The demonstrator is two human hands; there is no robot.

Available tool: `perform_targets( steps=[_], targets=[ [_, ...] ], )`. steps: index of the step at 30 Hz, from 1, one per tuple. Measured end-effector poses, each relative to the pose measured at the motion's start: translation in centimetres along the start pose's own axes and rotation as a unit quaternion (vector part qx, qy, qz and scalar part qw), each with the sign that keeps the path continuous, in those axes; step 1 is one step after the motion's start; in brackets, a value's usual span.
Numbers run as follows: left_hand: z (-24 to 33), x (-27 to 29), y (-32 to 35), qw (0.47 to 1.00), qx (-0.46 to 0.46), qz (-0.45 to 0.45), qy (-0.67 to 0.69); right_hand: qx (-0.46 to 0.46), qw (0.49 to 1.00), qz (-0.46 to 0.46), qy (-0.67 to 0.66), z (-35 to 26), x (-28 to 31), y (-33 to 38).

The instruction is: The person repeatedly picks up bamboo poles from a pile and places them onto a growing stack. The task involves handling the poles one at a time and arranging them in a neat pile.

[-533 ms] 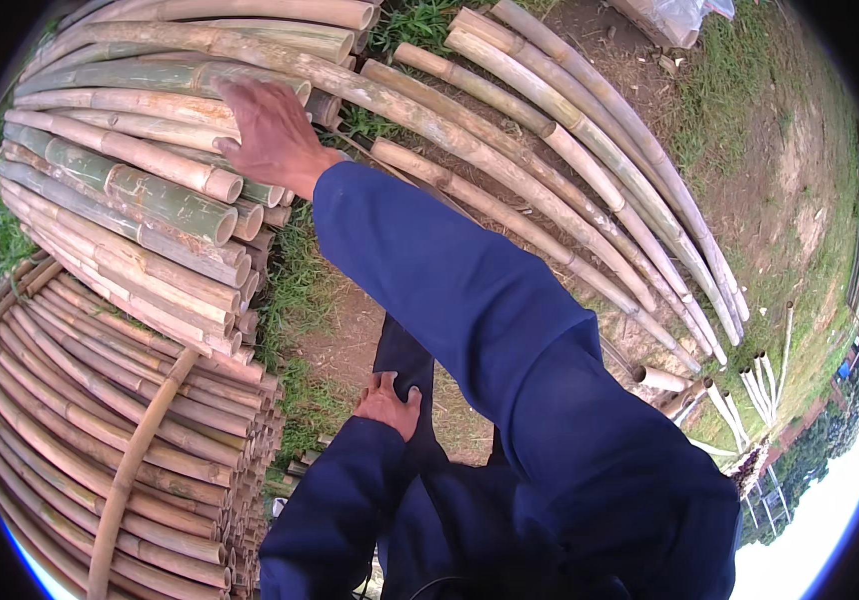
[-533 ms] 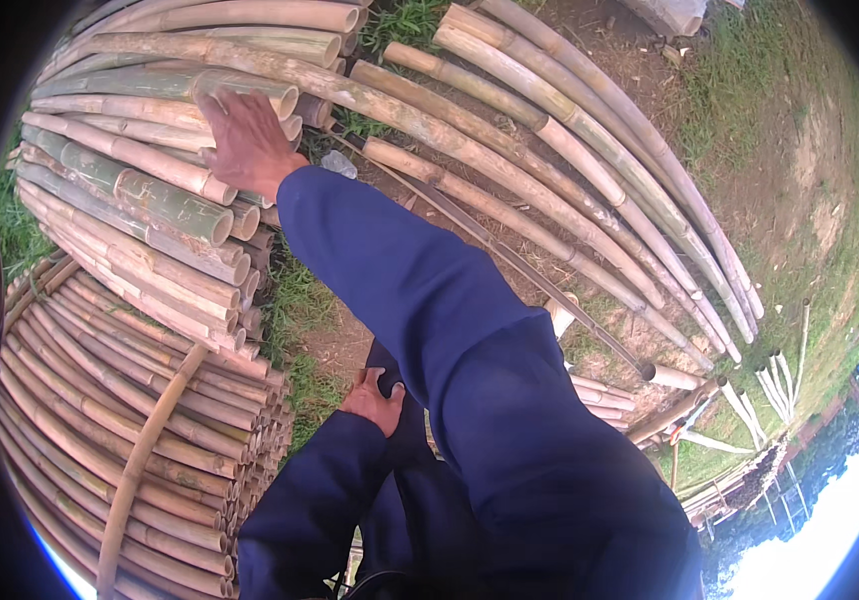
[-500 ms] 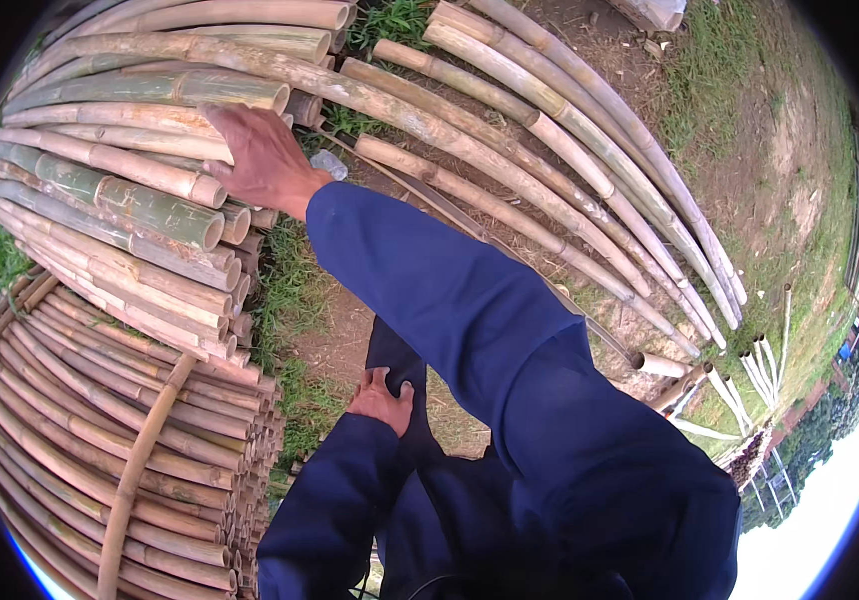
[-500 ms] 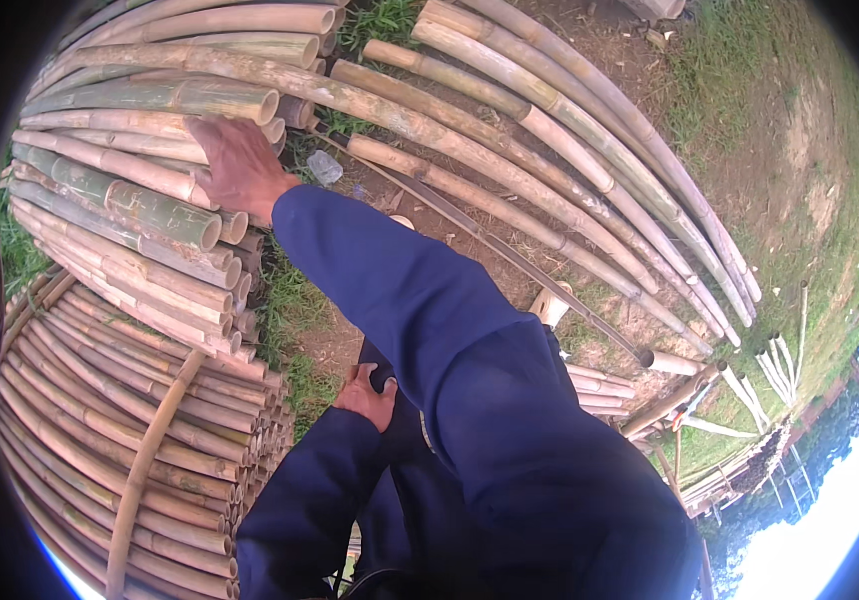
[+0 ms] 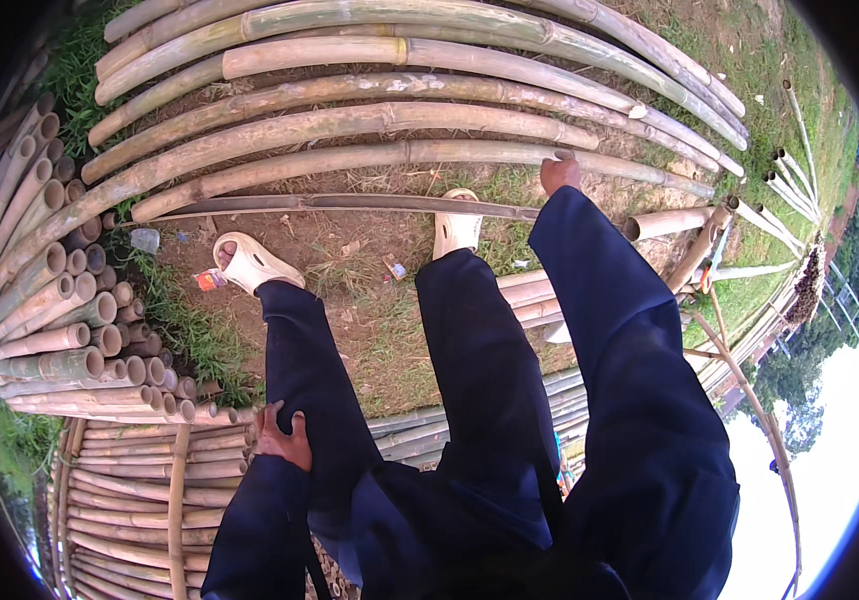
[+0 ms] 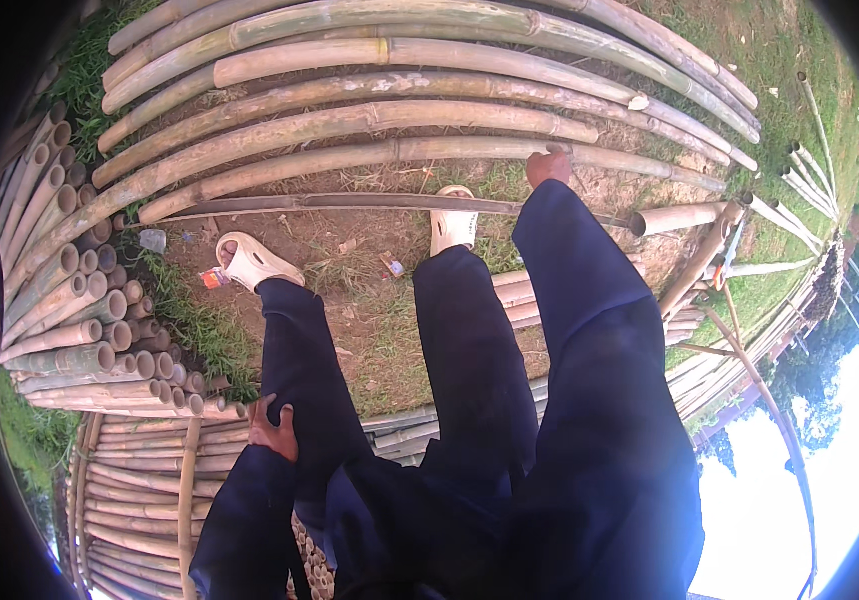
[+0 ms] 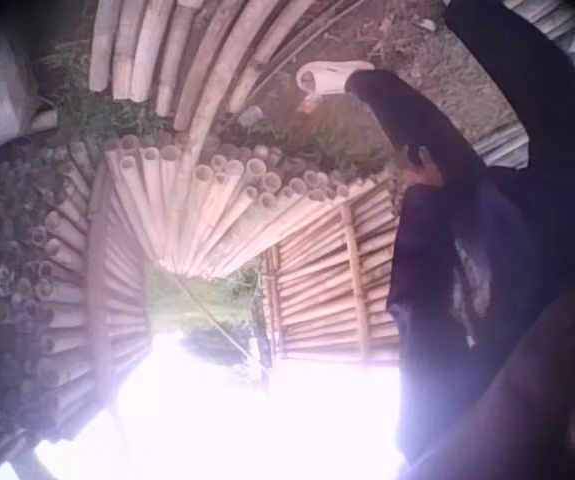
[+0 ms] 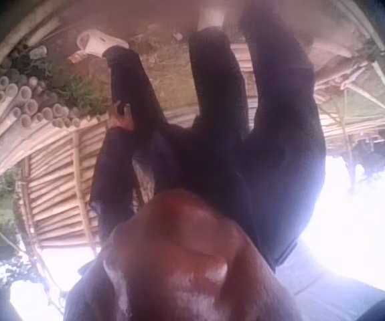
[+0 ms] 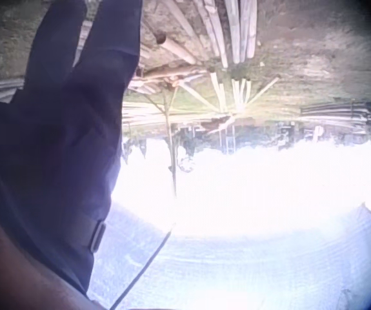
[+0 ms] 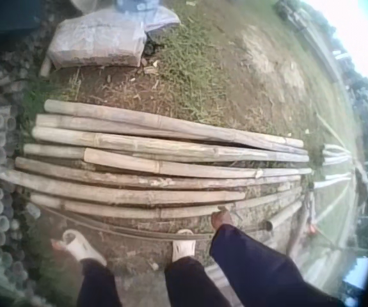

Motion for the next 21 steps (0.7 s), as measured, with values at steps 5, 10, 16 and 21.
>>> perform_targets(
  steps=[5,10,16,21],
  targets=[
    [2.1,-1.6,0.3,0.999,-0.002,0.025,-0.022,-0.038,0.998,0.018,-0.046,9.9,-2.3,-10.9],
    [4.1,-2.4,0.6,0.995,0.032,0.054,-0.074,-0.115,0.981,-0.078,-0.134,13.9,-8.0,-17.8],
    [6.0,-3.3,1.4,0.988,0.090,0.074,-0.104,-0.155,0.863,-0.242,-0.416,17.8,-11.3,-20.7],
    [6.1,-3.6,1.6,0.986,0.113,0.071,-0.099,-0.175,0.869,-0.202,-0.416,21.3,-8.8,-21.6]
  ],
)
Point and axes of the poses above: each hand's wrist, its own y-axis away from the middle knuckle, its own x-axis out of the back of the hand, z = x × y, the point moved 5 cm from there along -y, towards the middle knuckle, and after that the axes turned 13 degrees about y, right-handed, at the moved point
